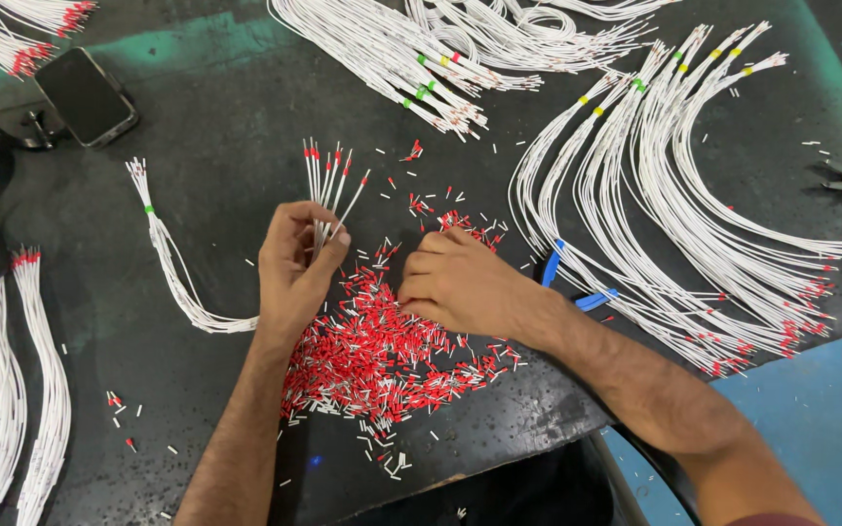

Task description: The person picks up small red and white wire leads from a pile on the workbench and aligns their ends together into a fan-shaped bundle, adding wires one at a time to build up the group.

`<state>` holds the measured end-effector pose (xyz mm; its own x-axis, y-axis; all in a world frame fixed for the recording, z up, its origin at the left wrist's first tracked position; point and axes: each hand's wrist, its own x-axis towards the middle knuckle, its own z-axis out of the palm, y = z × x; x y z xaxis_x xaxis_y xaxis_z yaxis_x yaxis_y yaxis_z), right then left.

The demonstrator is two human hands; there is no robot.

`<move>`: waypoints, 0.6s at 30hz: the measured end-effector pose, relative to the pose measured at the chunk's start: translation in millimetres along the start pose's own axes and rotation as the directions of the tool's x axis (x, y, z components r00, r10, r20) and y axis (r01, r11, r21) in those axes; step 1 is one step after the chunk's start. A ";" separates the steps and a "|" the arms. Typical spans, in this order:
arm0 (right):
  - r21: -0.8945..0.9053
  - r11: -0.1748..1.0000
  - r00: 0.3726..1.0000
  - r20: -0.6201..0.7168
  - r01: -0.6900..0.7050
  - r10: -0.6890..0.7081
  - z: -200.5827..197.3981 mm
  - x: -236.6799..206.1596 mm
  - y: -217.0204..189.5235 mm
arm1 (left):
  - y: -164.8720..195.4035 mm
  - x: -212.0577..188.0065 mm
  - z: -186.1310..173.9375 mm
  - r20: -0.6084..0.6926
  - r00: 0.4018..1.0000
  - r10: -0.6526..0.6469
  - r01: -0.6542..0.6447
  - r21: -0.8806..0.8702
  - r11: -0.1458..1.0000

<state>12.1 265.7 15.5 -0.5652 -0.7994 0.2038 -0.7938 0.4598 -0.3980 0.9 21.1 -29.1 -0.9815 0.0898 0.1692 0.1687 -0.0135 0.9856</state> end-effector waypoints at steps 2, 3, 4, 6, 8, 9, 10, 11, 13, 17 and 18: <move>-0.015 1.000 1.000 0.001 -0.008 0.008 5.0 -1.0 0.4 | -2.0 -0.3 -0.8 0.002 1.000 0.025 -0.025 -0.026 0.999; -0.023 1.000 1.000 0.000 -0.015 0.015 6.6 -1.6 0.5 | -2.2 -0.3 -1.0 0.006 0.999 0.035 -0.034 -0.036 0.999; -0.039 0.999 1.000 -0.017 -0.018 0.017 7.6 -1.8 0.6 | -2.1 0.1 -0.7 0.011 0.999 0.045 -0.045 -0.045 0.998; -0.070 0.997 0.999 -0.046 -0.018 0.014 8.8 -1.2 -0.2 | -1.3 1.3 1.2 -0.002 0.999 0.042 -0.042 -0.028 0.999; -0.061 0.998 0.993 -0.119 -0.001 -0.006 9.0 1.1 -1.6 | 0.5 2.4 1.5 -0.019 0.999 0.031 -0.032 -0.029 0.999; -0.054 0.998 0.988 -0.152 0.012 -0.021 9.3 2.9 -2.8 | 1.0 3.0 2.0 -0.029 0.999 0.020 -0.021 -0.037 0.999; -0.055 0.998 0.989 -0.148 0.011 -0.019 9.7 4.6 -4.4 | 1.6 3.1 1.7 -0.039 0.999 0.007 -0.009 -0.045 0.999; -0.057 0.998 0.989 -0.146 0.008 -0.016 10.1 5.9 -5.9 | 2.1 3.3 0.8 -0.043 0.999 0.010 -0.009 0.016 1.000; -0.053 0.998 0.986 -0.162 0.017 -0.025 11.7 7.3 -9.1 | 3.0 2.2 0.6 -0.035 0.999 0.005 0.000 0.138 0.990; 0.006 0.997 0.960 -0.271 -0.076 0.075 19.1 2.4 -10.3 | 11.1 -4.6 8.2 -0.089 0.994 -0.057 0.075 0.208 0.975; 0.038 0.991 0.943 -0.305 -0.131 0.137 22.4 0.8 -9.4 | 15.4 -7.4 10.0 -0.083 0.995 -0.052 0.069 0.225 0.972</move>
<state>24.2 252.1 -0.7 -0.7095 -0.5730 0.4102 -0.7037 0.5459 -0.4547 11.7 30.2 -15.2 -0.9930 0.0072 0.1176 0.1164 0.2169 0.9692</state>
